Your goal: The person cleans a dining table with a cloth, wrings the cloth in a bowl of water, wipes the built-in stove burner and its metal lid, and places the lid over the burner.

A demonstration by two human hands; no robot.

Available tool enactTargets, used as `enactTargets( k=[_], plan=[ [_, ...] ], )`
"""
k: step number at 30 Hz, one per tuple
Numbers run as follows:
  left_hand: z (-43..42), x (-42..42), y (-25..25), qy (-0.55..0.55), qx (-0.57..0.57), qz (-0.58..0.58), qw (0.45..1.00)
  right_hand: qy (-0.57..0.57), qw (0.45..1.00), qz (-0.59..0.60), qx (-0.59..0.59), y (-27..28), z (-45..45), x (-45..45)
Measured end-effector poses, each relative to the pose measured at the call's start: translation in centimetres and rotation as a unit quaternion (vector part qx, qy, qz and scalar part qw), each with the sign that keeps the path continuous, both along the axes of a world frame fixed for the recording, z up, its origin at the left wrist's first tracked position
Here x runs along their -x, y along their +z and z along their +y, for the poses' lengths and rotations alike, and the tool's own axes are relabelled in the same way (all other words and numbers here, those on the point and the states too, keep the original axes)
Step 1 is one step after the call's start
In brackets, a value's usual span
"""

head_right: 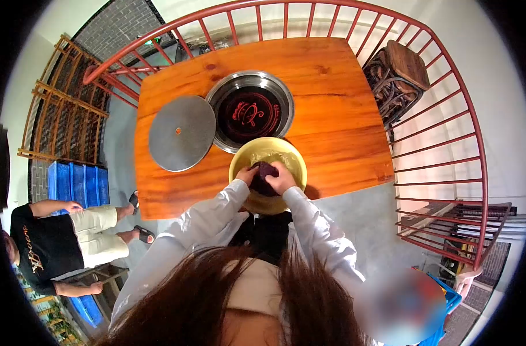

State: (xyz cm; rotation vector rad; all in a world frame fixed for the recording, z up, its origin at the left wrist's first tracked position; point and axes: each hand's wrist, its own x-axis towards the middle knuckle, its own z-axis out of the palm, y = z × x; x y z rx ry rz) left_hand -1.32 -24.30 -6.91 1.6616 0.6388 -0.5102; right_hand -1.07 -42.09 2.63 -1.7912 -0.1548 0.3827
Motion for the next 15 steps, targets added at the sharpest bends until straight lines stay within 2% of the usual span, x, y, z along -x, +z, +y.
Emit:
enactTargets(
  k=[1, 2, 4, 5, 6, 8, 9, 11, 12, 13, 14, 15],
  plan=[
    [0.2, 0.4, -3.1, 0.031, -0.017, -0.029, 0.999, 0.011, 0.996, 0.008, 0.087, 0.8, -0.5, -0.1],
    [-0.1, 0.8, -2.6, 0.033, -0.017, -0.027, 0.999, 0.013, 0.996, 0.01, 0.087, 1.4, -0.5, 0.3],
    [-1.2, 1.3, 0.9, 0.121, -0.117, -0.016, 0.986, -0.029, 0.949, -0.035, 0.311, 2.2, 0.0, 0.8],
    [-1.9, 1.5, 2.8, 0.156, -0.132, -0.017, 0.979, -0.018, 0.953, -0.012, 0.302, 1.7, 0.1, 0.8],
    [-2.2, 1.5, 2.5, 0.158, -0.132, -0.016, 0.978, -0.016, 0.953, -0.012, 0.302, 1.1, 0.3, 1.0],
    [-2.5, 1.5, 1.7, 0.16, -0.179, 0.011, 0.971, 0.039, 0.908, -0.079, 0.41, -0.2, 0.7, 1.4],
    [-2.4, 1.3, 1.9, 0.178, -0.119, 0.03, 0.976, 0.071, 0.897, -0.02, 0.436, 1.7, 1.2, 1.4],
    [-3.2, 1.6, 2.3, 0.194, -0.121, -0.004, 0.974, 0.068, 0.885, -0.013, 0.46, -0.9, 1.5, 1.4],
    [-3.6, 1.7, 4.2, 0.204, -0.12, -0.038, 0.971, 0.06, 0.872, -0.005, 0.486, -1.7, 1.6, 1.3],
    [-3.8, 1.9, 6.2, 0.129, -0.173, -0.021, 0.976, 0.056, 0.898, 0.101, 0.424, 1.1, 1.9, 0.6],
    [-3.6, 1.9, 6.1, 0.13, -0.173, -0.02, 0.976, 0.057, 0.898, 0.101, 0.424, 0.0, 1.8, 0.4],
    [-3.5, 1.7, 6.1, 0.105, -0.144, -0.019, 0.984, 0.06, 0.929, 0.069, 0.357, 0.1, 1.7, 0.2]
  ],
)
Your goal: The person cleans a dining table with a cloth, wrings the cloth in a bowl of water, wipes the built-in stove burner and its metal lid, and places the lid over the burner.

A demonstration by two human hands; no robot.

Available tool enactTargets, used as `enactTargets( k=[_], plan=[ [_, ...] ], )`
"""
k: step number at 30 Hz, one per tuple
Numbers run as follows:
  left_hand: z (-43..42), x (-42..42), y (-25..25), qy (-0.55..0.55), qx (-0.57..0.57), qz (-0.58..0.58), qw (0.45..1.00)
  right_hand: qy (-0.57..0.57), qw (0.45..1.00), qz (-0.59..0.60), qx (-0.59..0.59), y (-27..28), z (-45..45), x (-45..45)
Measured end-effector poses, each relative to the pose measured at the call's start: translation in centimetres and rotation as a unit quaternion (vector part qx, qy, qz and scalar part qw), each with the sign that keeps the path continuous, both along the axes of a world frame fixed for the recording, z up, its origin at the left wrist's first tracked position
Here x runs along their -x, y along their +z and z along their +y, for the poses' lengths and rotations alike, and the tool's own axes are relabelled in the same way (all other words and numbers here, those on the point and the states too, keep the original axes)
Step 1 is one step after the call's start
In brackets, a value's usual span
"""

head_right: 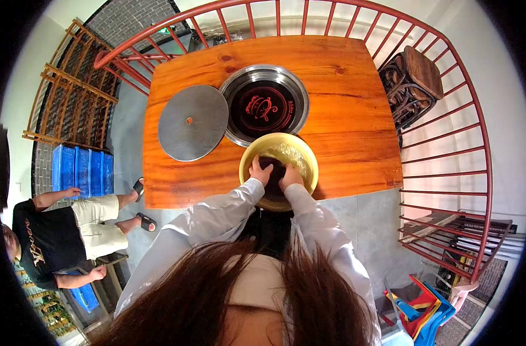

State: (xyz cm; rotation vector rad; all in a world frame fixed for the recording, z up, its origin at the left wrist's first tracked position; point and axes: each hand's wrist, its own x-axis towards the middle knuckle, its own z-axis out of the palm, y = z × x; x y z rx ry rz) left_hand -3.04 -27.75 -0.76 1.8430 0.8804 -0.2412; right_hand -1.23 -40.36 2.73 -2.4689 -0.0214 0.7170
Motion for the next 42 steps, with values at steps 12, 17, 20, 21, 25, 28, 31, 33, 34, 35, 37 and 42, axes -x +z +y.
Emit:
enactTargets(
  k=[12, 17, 20, 21, 25, 28, 31, 33, 34, 35, 37, 42],
  plan=[
    [1.6, -0.9, -4.6, -0.048, 0.158, -0.038, 0.985, -0.135, 0.855, 0.009, -0.501, -1.6, -2.2, 1.0],
    [-0.6, 0.7, -1.0, -0.042, -0.025, -0.041, 0.998, -0.453, 0.783, 0.101, -0.414, -1.6, 0.4, 1.7],
    [-1.7, 1.5, 0.5, -0.026, -0.007, -0.053, 0.998, -0.402, 0.695, 0.219, -0.554, 0.7, 1.1, 2.2],
    [-1.4, 1.6, -0.1, -0.026, -0.008, -0.053, 0.998, -0.375, 0.671, 0.264, -0.583, 1.9, 1.3, 2.3],
    [-0.7, 2.0, -2.4, -0.009, 0.106, -0.056, 0.993, -0.377, 0.77, 0.104, -0.505, -5.2, 1.5, 2.0],
    [-2.9, 2.6, -1.2, 0.027, 0.037, -0.09, 0.995, -0.409, 0.867, -0.019, -0.284, -3.3, 2.5, 2.2],
    [-3.4, 2.6, 0.2, 0.032, 0.01, -0.058, 0.998, -0.418, 0.872, -0.061, -0.247, -2.7, 3.7, 1.9],
    [-2.6, 2.3, 0.2, 0.031, 0.047, -0.021, 0.998, -0.41, 0.872, -0.067, -0.257, -0.3, 4.1, 1.9],
    [-2.4, 2.3, 0.8, 0.025, 0.042, -0.017, 0.999, -0.424, 0.86, -0.039, -0.282, 1.4, 4.4, 1.8],
    [-2.4, 2.3, 0.7, 0.025, 0.042, -0.017, 0.999, -0.437, 0.846, -0.011, -0.306, 2.1, 4.6, 1.8],
    [-2.6, 2.1, -0.5, 0.052, -0.005, -0.039, 0.998, -0.449, 0.834, -0.028, -0.32, -1.6, 5.0, 1.6],
    [-1.7, 1.6, -3.0, 0.012, 0.026, -0.05, 0.998, -0.495, 0.791, -0.036, -0.358, -3.2, 5.1, 1.5]
  ],
)
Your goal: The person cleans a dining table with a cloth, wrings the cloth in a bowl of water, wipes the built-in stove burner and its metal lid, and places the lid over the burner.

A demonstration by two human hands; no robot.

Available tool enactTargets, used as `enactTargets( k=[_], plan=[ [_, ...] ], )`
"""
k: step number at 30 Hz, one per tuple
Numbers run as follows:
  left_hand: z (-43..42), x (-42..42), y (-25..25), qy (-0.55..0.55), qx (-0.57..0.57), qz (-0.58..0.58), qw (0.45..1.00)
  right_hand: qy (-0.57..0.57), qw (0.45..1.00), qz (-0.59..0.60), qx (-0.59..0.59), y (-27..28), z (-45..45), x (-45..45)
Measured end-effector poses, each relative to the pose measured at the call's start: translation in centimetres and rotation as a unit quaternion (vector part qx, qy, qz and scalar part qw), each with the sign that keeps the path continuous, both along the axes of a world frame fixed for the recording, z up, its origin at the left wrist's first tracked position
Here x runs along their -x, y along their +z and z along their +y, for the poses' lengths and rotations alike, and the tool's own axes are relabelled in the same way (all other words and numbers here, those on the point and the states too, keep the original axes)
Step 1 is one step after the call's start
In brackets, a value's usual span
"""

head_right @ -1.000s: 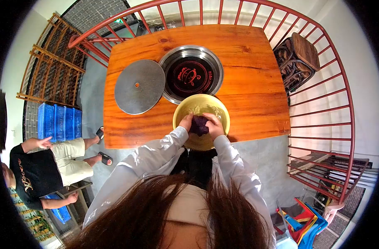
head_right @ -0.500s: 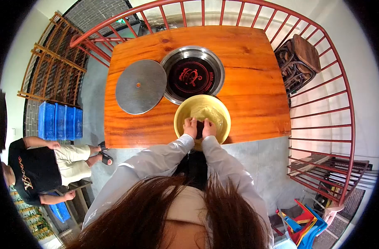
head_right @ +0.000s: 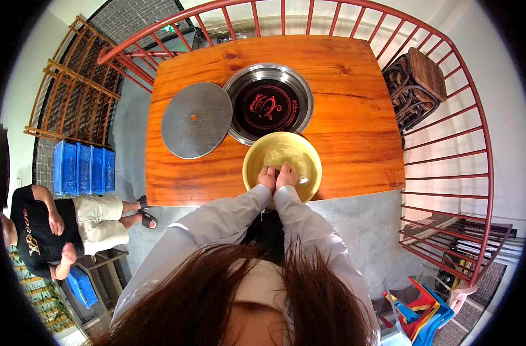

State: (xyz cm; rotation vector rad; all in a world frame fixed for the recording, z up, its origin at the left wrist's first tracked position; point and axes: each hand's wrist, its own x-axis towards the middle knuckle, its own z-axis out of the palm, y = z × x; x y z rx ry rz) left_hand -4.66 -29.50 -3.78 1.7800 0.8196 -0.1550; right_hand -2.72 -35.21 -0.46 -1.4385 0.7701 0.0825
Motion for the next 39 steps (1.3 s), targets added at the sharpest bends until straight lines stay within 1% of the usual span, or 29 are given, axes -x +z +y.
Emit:
enactTargets(
  k=[2, 3, 5, 6, 8, 9, 11, 12, 14, 15, 16, 17, 18, 19, 21, 22, 23, 25, 26, 27, 29, 30, 32, 33, 35, 36, 38, 39],
  plan=[
    [-0.3, -0.2, -2.9, 0.01, 0.025, 0.007, 1.0, 0.001, 1.0, 0.001, -0.005, 0.9, -0.2, 0.3],
    [-0.3, -0.2, -2.6, 0.01, 0.025, 0.007, 1.0, 0.001, 1.0, 0.002, -0.004, 0.4, -0.4, 0.3],
    [-0.4, -0.3, -1.2, 0.013, 0.013, 0.042, 0.999, -0.009, 0.995, 0.011, -0.101, -2.0, -0.9, 0.3],
    [-0.2, -0.3, -1.7, 0.013, 0.013, 0.042, 0.999, -0.01, 0.995, 0.011, -0.101, -1.8, -0.9, 0.4],
    [0.3, -0.4, -2.8, -0.012, 0.069, 0.054, 0.996, -0.011, 0.992, 0.013, -0.121, -1.2, -0.9, 0.4],
    [0.6, -0.5, -2.7, -0.011, 0.069, 0.052, 0.996, -0.011, 0.993, 0.011, -0.121, 0.0, -1.0, 0.1],
    [1.1, -0.4, -2.2, -0.091, -0.044, -0.102, 0.99, 0.044, 0.995, 0.028, -0.081, 2.7, -1.0, -0.3],
    [1.1, -0.6, -1.3, -0.089, -0.045, -0.105, 0.989, 0.046, 0.995, 0.026, -0.081, 2.5, -1.2, -0.6],
    [0.8, -0.6, 1.6, -0.009, -0.055, -0.077, 0.995, 0.175, 0.975, 0.025, -0.134, 1.9, -2.5, -1.3],
    [1.0, -0.4, 3.3, -0.008, -0.056, -0.079, 0.995, 0.176, 0.975, 0.024, -0.134, 3.5, -2.9, -1.2],
    [1.5, -0.2, 4.9, -0.052, -0.091, -0.108, 0.989, 0.221, 0.935, 0.084, -0.263, 7.1, -3.2, -1.1],
    [2.1, -0.1, 5.7, -0.096, -0.126, -0.137, 0.978, 0.26, 0.874, 0.142, -0.386, 9.1, -3.5, -1.1],
    [2.7, -0.1, 5.6, -0.127, -0.103, -0.159, 0.974, 0.294, 0.804, 0.126, -0.501, 7.6, -4.3, -1.0],
    [3.1, -0.1, 5.8, -0.124, -0.104, -0.16, 0.974, 0.297, 0.803, 0.126, -0.5, 7.8, -5.0, -0.9],
    [3.8, 0.2, 6.2, -0.21, -0.046, -0.239, 0.947, 0.402, 0.802, 0.175, -0.407, 8.1, -6.4, -0.8],
    [4.0, 0.0, 6.0, -0.244, -0.012, -0.207, 0.948, 0.469, 0.739, 0.114, -0.469, 5.0, -7.2, -1.1],
    [3.9, 0.0, 7.4, -0.256, -0.003, -0.211, 0.943, 0.51, 0.781, 0.064, -0.356, 2.9, -7.9, -1.2],
    [4.0, -0.1, 7.8, -0.293, 0.055, -0.225, 0.928, 0.601, 0.733, 0.025, -0.318, 4.1, -8.1, -2.1],
    [4.0, -0.1, 8.0, -0.306, 0.063, -0.232, 0.921, 0.589, 0.745, 0.07, -0.304, 4.6, -8.1, -1.9],
    [4.0, -0.1, 8.2, -0.315, 0.012, -0.282, 0.906, 0.573, 0.757, 0.115, -0.29, 6.2, -7.8, -1.8],
    [3.7, 0.0, 6.5, -0.297, -0.127, -0.315, 0.892, 0.585, 0.76, 0.127, -0.251, 6.0, -7.2, -1.8],
    [4.0, -0.1, 6.8, -0.296, -0.13, -0.315, 0.893, 0.588, 0.759, 0.126, -0.251, 5.9, -6.9, -1.8],
    [4.4, -0.3, 7.2, -0.397, -0.066, -0.169, 0.9, 0.587, 0.77, 0.129, -0.214, 5.7, -6.8, -1.4],
    [4.7, -0.5, 8.4, -0.395, -0.066, -0.169, 0.901, 0.588, 0.769, 0.129, -0.214, 5.3, -6.8, -1.5],
    [5.3, -1.1, 11.4, -0.488, -0.069, -0.047, 0.869, 0.631, 0.745, 0.12, -0.18, 4.3, -6.9, -1.9],
    [5.3, -1.0, 11.3, -0.487, -0.071, -0.046, 0.869, 0.633, 0.744, 0.119, -0.18, 4.4, -6.9, -1.9],
    [4.8, -1.0, 11.1, -0.478, -0.07, -0.038, 0.875, 0.661, 0.738, 0.072, -0.118, 4.7, -7.0, -2.2],
    [4.7, -0.7, 11.0, -0.477, -0.072, -0.039, 0.875, 0.662, 0.737, 0.07, -0.117, 5.5, -7.1, -2.4]
  ],
)
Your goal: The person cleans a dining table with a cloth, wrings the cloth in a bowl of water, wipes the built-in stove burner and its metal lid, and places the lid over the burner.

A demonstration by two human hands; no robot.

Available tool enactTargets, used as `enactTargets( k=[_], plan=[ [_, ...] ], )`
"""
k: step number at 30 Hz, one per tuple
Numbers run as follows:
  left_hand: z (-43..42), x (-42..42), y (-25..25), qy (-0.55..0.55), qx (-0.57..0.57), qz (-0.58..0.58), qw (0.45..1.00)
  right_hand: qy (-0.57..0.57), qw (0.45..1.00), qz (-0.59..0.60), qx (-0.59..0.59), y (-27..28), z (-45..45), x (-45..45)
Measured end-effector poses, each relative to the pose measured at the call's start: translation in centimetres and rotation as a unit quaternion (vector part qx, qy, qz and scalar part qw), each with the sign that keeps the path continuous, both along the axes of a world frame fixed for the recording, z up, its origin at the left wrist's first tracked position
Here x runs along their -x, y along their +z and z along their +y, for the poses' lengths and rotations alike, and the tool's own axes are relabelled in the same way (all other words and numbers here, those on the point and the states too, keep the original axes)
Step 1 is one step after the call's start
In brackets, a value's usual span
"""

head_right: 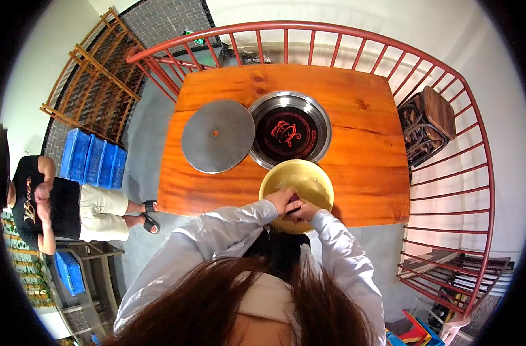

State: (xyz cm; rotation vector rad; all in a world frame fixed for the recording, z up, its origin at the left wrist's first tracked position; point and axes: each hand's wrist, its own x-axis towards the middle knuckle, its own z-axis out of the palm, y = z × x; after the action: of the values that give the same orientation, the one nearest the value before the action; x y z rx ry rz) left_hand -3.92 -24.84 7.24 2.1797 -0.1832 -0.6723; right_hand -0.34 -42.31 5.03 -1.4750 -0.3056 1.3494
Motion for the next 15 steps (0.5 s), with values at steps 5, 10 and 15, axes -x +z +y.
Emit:
enactTargets(
  k=[5, 10, 15],
  plan=[
    [-0.9, 1.3, 0.1, -0.009, 0.028, -0.195, 0.98, -0.055, 0.984, 0.168, -0.022, 3.8, -1.1, 0.0],
    [-0.6, 1.6, -0.1, -0.001, 0.008, -0.241, 0.97, 0.073, 0.996, -0.001, 0.058, 0.1, -0.6, -0.8],
    [-1.0, 0.8, -0.8, 0.022, -0.078, -0.089, 0.993, 0.066, 0.99, -0.006, 0.122, -1.7, 0.7, -0.2]
  ],
)
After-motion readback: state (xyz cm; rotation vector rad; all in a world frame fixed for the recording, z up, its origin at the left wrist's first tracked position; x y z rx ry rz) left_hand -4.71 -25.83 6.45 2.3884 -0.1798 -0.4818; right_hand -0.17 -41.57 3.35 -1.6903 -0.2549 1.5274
